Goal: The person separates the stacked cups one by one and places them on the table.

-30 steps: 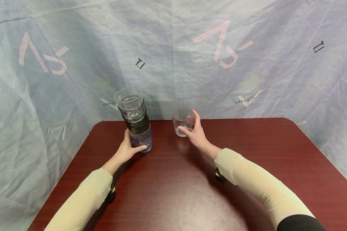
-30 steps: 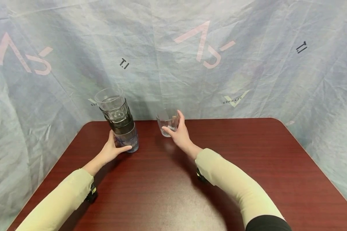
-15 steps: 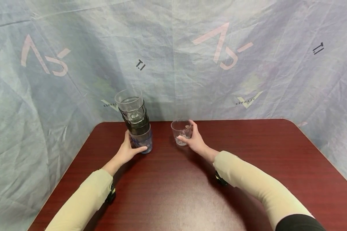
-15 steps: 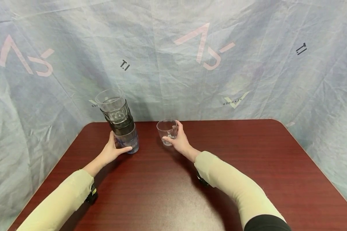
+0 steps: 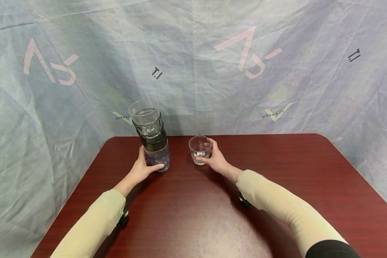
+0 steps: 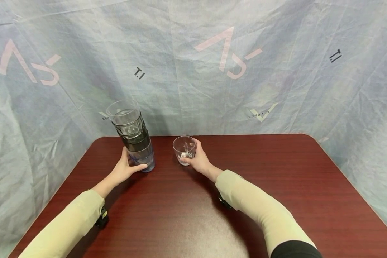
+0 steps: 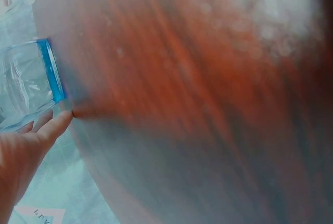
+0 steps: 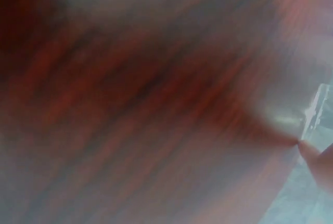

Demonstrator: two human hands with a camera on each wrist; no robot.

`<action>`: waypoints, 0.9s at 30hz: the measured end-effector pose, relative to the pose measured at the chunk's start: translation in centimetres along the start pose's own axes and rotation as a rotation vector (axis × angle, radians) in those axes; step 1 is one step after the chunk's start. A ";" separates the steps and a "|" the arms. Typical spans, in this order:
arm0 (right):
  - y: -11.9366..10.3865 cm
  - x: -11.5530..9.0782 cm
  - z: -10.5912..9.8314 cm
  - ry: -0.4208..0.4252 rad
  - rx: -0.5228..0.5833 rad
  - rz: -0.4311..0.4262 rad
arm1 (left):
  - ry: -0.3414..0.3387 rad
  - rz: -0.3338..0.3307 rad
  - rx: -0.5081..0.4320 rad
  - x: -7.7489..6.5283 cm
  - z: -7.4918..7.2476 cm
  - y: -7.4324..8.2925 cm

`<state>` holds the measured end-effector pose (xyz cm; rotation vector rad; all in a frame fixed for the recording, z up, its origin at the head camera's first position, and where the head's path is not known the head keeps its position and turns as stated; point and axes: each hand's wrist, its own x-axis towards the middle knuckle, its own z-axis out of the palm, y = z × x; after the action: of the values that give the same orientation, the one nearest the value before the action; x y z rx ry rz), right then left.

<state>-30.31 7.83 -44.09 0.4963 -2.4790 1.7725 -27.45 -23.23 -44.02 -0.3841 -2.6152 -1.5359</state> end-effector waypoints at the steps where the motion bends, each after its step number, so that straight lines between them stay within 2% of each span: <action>1: 0.5 0.1 0.1 0.008 -0.014 -0.001 | 0.000 -0.001 0.006 0.0 0.0 0.0; 5: 0.3 0.3 0.0 0.022 -0.017 0.006 | -0.002 -0.008 0.004 -0.1 -0.1 0.3; 12: -2.0 1.1 -0.9 0.065 0.013 -0.030 | -0.019 0.009 -0.016 -1.4 -0.3 3.7; 13: -2.5 1.3 -1.1 0.072 0.029 -0.040 | -0.018 0.006 -0.018 -1.4 -0.3 3.8; 15: -3.6 1.8 -1.6 0.080 0.069 -0.075 | -0.018 0.001 -0.013 -1.6 -0.3 4.1; 22: -11.2 1.6 -3.0 0.060 0.160 -0.155 | -0.014 0.011 -0.018 -1.6 -0.4 4.0; 27: -13.2 3.0 -2.6 0.024 0.132 -0.204 | -0.014 -0.008 -0.020 -1.4 -0.3 4.1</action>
<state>-29.72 5.74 -30.49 0.7041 -2.2141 1.8542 -25.04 -21.84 -40.71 -0.3881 -2.6168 -1.5679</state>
